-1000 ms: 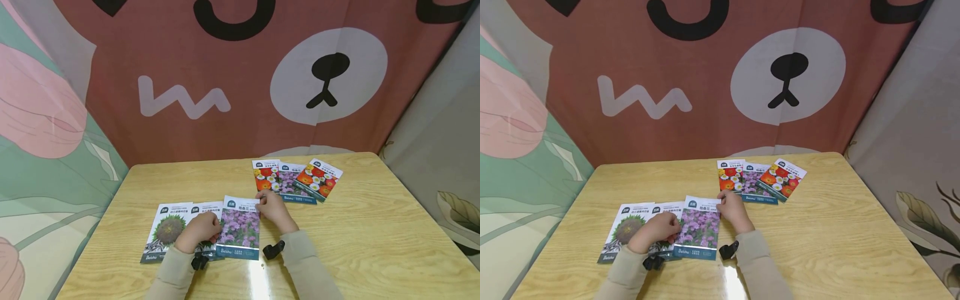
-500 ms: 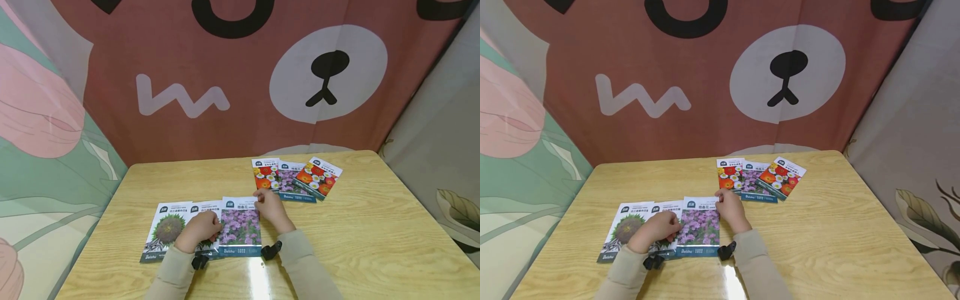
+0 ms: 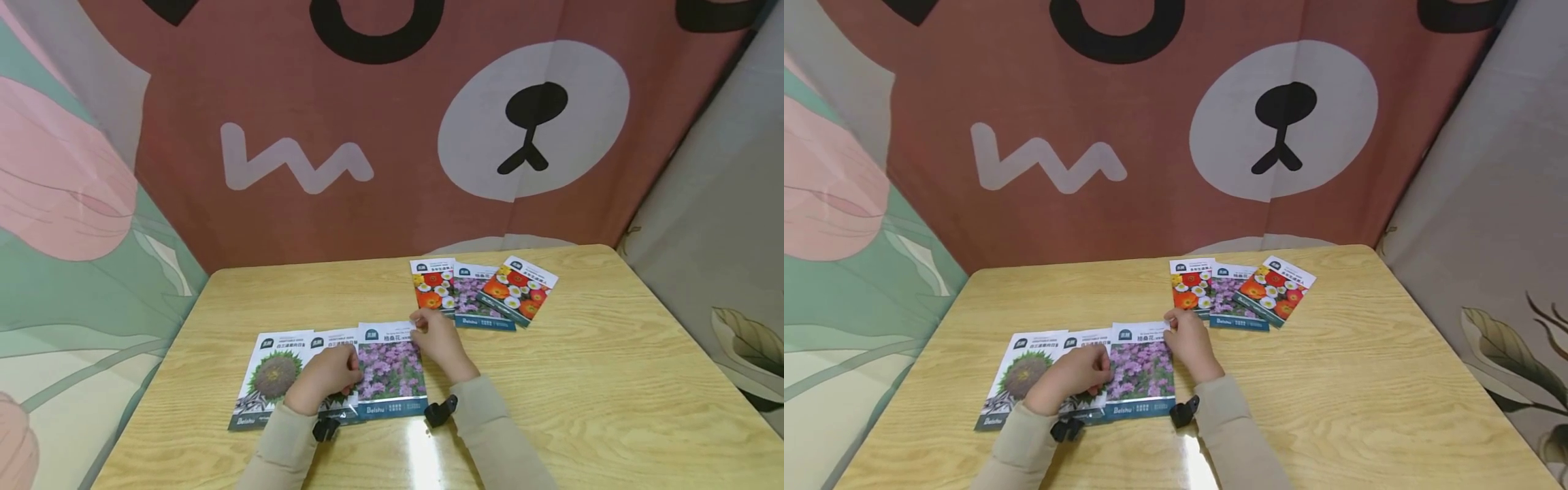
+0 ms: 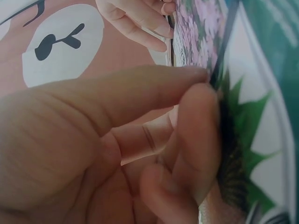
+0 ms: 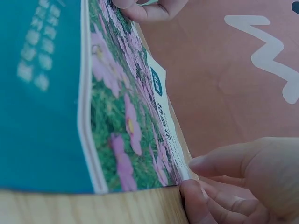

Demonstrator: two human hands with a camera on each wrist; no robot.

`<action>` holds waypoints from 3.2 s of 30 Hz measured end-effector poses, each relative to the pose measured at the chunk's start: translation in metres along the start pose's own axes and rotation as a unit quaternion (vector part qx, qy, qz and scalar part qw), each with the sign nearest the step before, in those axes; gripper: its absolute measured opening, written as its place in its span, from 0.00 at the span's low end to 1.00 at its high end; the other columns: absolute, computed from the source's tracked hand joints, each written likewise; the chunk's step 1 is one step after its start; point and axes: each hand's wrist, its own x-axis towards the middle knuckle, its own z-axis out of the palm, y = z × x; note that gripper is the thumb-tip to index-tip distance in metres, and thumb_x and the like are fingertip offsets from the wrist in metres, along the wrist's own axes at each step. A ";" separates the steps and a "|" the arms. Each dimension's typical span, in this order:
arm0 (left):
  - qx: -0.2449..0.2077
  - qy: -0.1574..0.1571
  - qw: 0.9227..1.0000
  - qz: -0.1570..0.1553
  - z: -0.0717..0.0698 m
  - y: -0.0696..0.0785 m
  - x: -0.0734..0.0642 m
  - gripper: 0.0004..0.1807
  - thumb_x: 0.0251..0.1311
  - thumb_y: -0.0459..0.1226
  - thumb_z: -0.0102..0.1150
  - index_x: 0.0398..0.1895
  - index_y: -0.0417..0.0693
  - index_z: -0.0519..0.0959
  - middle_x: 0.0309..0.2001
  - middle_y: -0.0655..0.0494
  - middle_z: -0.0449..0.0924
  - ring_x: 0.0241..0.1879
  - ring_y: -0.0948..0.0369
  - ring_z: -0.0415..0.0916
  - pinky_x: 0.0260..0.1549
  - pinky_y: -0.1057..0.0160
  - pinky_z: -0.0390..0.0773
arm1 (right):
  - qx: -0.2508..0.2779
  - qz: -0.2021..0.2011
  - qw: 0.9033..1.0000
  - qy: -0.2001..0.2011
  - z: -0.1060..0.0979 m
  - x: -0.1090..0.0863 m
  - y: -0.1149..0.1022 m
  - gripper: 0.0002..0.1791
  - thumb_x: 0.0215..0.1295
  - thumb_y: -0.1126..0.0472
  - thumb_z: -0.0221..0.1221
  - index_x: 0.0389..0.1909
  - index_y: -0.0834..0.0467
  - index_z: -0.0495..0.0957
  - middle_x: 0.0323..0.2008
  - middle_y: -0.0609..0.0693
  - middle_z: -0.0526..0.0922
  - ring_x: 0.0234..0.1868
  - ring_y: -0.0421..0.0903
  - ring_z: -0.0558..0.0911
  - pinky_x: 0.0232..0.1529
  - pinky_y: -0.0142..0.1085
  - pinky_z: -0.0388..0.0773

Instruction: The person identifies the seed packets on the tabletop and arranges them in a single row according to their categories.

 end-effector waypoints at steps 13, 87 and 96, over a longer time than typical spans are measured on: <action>-0.004 -0.001 1.000 0.007 0.002 -0.003 0.000 0.11 0.65 0.31 0.63 0.27 0.47 0.71 0.19 0.54 0.73 0.17 0.59 0.71 0.20 0.61 0.67 | -0.013 -0.001 0.999 -0.035 -0.001 0.001 0.003 0.12 0.60 0.68 0.67 0.45 0.63 0.83 0.39 0.55 0.81 0.44 0.53 0.79 0.51 0.50 0.78; -0.309 0.062 0.949 0.011 0.085 0.119 0.122 0.30 0.66 0.34 0.54 0.71 0.33 0.67 0.68 0.36 0.70 0.66 0.45 0.71 0.63 0.52 0.74 | -0.006 0.182 0.983 0.024 -0.122 -0.007 0.059 0.20 0.71 0.64 0.56 0.56 0.75 0.76 0.54 0.73 0.78 0.55 0.67 0.77 0.56 0.57 0.75; -0.289 0.077 0.954 -0.007 0.083 0.111 0.138 0.28 0.67 0.35 0.54 0.70 0.37 0.71 0.65 0.40 0.74 0.64 0.48 0.73 0.59 0.53 0.76 | -0.010 0.172 0.983 0.064 -0.116 -0.007 0.062 0.15 0.65 0.69 0.60 0.49 0.74 0.79 0.47 0.70 0.82 0.50 0.66 0.80 0.54 0.56 0.76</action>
